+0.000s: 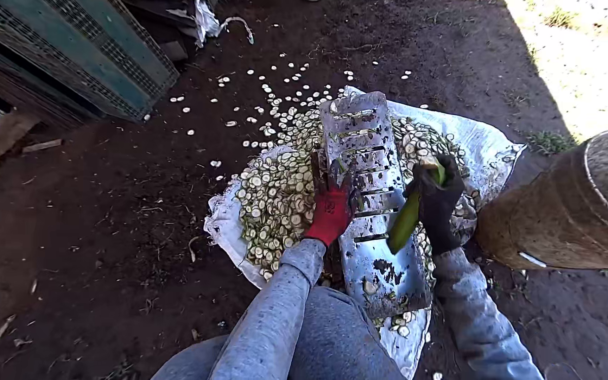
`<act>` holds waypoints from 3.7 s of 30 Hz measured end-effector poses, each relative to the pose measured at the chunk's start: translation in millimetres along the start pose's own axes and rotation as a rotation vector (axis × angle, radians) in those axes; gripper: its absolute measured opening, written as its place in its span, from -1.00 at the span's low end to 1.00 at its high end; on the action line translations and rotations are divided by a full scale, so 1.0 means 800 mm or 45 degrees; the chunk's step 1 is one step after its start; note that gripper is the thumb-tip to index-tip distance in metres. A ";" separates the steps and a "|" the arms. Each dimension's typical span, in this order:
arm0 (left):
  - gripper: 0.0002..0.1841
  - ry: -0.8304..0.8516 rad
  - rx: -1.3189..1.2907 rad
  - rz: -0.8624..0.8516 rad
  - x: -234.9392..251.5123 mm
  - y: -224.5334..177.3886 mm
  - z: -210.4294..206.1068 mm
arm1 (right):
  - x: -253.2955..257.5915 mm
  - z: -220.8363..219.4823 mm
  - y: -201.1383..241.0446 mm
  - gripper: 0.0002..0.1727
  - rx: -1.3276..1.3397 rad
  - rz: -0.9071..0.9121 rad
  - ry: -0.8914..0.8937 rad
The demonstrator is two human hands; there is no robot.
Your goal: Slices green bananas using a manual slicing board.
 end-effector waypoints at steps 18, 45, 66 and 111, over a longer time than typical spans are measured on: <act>-0.29 0.032 -0.017 0.049 0.009 -0.005 0.003 | -0.060 0.013 0.017 -0.70 0.076 0.396 -0.064; -0.36 -0.019 -0.071 0.093 0.005 0.006 0.008 | 0.141 -0.081 0.042 -0.76 -0.378 0.630 -0.202; -0.40 -0.026 -0.036 0.099 0.007 0.002 0.009 | -0.045 -0.042 0.021 -0.75 -0.316 0.746 0.010; -0.39 -0.064 -0.054 0.040 0.008 0.007 0.008 | 0.171 -0.145 0.020 -0.62 -1.090 0.662 -0.004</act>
Point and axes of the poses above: each hand's wrist, its own x-axis towards the middle knuckle, its own z-axis out of the back of the hand, y = z × x, the point moved 10 cm from there along x, towards the middle knuckle, and after that the axes turned 8 degrees about y, right-handed, at the moved point
